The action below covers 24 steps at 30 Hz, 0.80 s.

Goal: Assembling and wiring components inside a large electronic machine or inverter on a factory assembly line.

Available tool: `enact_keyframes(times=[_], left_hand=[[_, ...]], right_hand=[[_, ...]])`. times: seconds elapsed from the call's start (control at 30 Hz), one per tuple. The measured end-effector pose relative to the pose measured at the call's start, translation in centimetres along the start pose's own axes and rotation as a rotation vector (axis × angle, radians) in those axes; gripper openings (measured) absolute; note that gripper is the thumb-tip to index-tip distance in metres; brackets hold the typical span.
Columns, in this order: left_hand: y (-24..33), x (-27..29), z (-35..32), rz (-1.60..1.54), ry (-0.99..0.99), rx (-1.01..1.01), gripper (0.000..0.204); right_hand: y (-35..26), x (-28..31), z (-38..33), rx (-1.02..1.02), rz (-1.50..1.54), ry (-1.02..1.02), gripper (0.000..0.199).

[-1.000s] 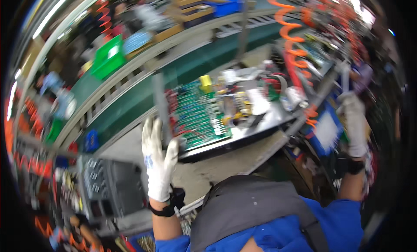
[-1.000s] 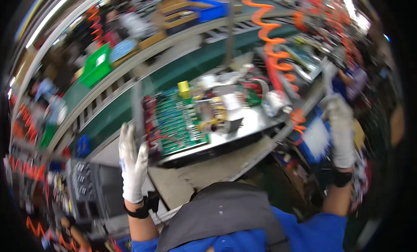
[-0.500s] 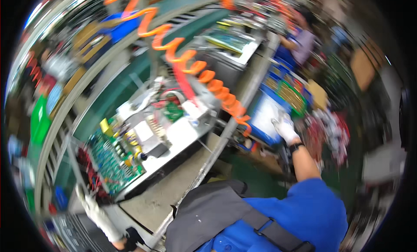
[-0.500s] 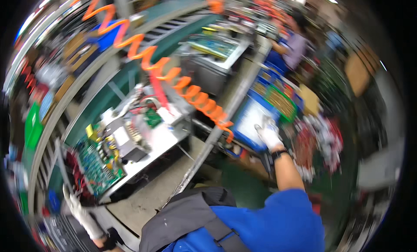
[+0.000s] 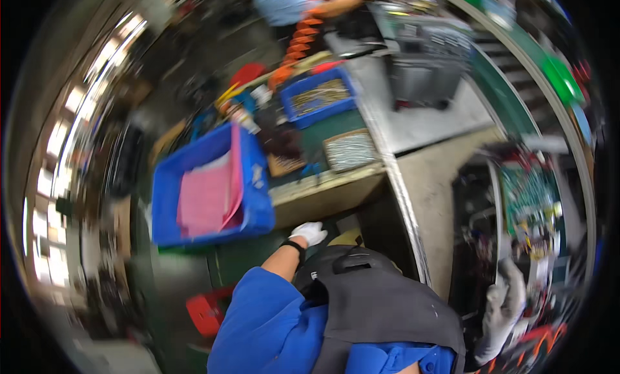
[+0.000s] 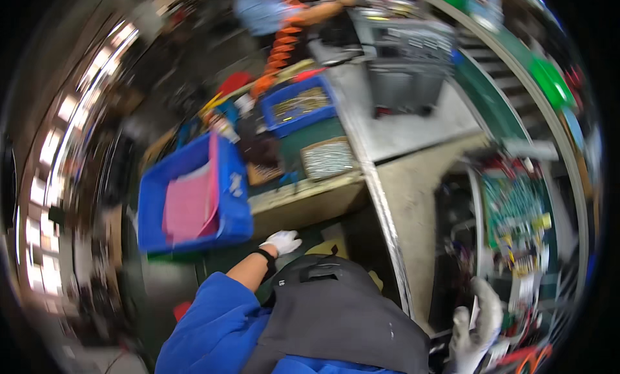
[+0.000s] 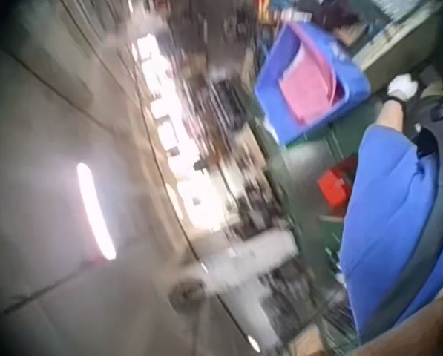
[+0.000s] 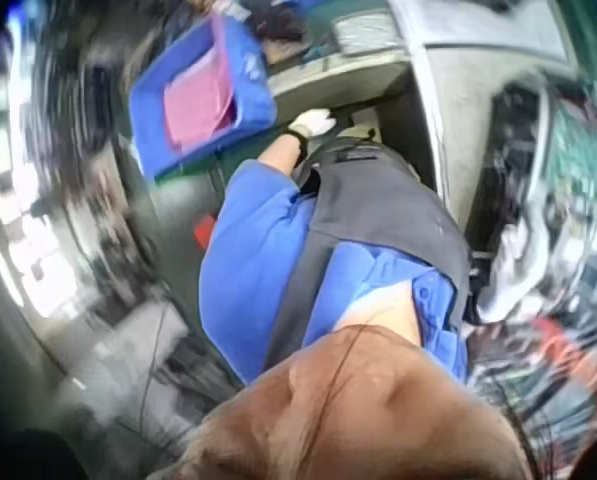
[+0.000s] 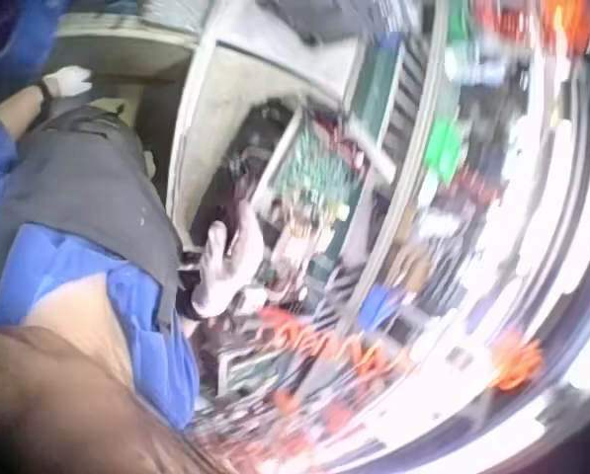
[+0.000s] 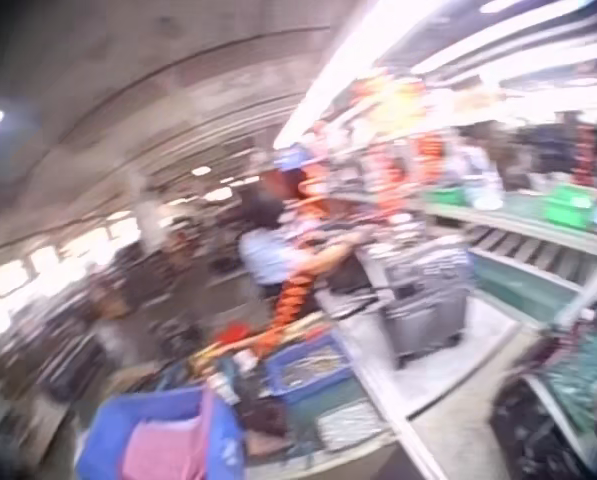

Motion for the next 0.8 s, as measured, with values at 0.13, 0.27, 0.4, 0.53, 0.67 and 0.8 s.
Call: enact_keyframes(times=[0.13,0.27,0.4,0.53,0.67,0.8], left_hand=[[-22.1,-10.1,-10.7,-0.309,0.042,0.629,0.047],[-29.7,-19.4,-17.7,-0.552,0.201,0.781,0.047],[-33.3,-29.5,-15.8,-0.637,0.164,0.622,0.048],[-37.7,-31.3,-23.2,-0.995,0.319,0.793,0.047],[-43.1,-39.2,-34.2,-1.185,0.701,1.092,0.042],[-47.4,-43.8,-40.5,-1.342,0.834,1.206,0.038]], right_hand=[[2.2,-9.7,0.5,-0.091,0.0,-0.402,0.039],[-0.3,-20.9,1.6,0.13,-0.27,-0.689,0.034],[-5.8,-37.0,1.2,0.329,-0.067,-0.744,0.029],[-23.9,-52.3,-6.9,1.027,-0.106,-0.813,0.031],[-41.3,-59.3,-20.5,1.549,0.082,-1.177,0.032],[-52.2,-65.6,-28.9,1.915,0.177,-1.208,0.033]])
Point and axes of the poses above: each hand's wrist, its own z-axis towards the middle knuckle, its own x-axis out of the back of the hand, y = z × x, the point moved 8 cm from there along z, towards the middle knuckle
